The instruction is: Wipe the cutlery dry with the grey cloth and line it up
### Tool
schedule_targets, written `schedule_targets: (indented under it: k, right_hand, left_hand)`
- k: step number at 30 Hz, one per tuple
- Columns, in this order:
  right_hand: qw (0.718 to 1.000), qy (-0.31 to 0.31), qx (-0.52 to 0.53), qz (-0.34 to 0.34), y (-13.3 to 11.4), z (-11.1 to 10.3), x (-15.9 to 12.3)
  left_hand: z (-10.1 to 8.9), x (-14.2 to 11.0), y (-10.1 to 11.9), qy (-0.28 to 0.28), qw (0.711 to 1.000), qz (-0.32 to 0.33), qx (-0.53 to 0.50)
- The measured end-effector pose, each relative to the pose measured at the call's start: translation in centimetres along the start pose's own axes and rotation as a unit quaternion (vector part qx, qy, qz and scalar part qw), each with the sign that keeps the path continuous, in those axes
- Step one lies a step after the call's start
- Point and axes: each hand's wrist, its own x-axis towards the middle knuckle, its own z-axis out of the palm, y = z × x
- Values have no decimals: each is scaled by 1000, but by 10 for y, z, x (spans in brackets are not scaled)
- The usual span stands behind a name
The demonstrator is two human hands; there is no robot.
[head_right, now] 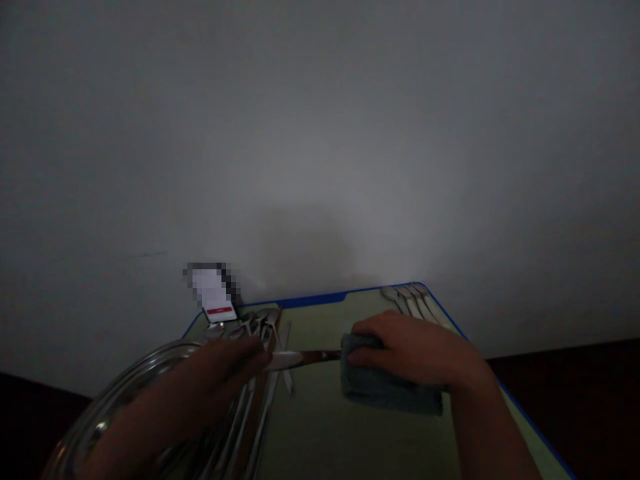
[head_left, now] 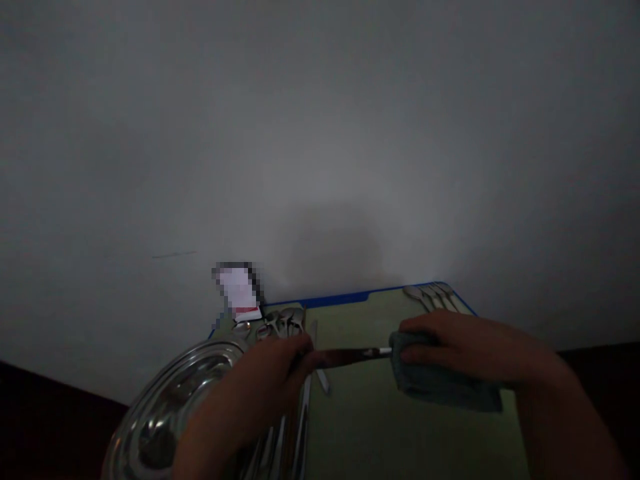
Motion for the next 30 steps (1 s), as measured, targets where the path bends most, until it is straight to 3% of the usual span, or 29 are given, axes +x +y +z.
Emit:
schedule_targets:
  k: [5,8,14,18,21,24,30]
  right_hand:
    - [999,-23,-21,-41,-27,15,13]
    - [997,-33,1,-73,-30,16,18]
    - [999,-25,23,-23,-1,-3,8]
    - [1000,-13,25,1,12,-6,4]
    - [1000,8,-10,19,8,2,9]
    - [1000,-9,-16,0,-4,9,17]
    - [1000,-6,4,-29,-15,8,18]
  left_hand:
    - [14,7,22,-47,999,7,26]
    - [12,8,19,-63,998,22,0]
    - [0,7,-12,4,1000,10,-28]
    - [2,14,-17,38,999,7,0]
    - [8,24,-10,70,997,11,35]
    - [14,32,-2,59,996,41,48]
    - [9,26,-2,58,994,80,-39]
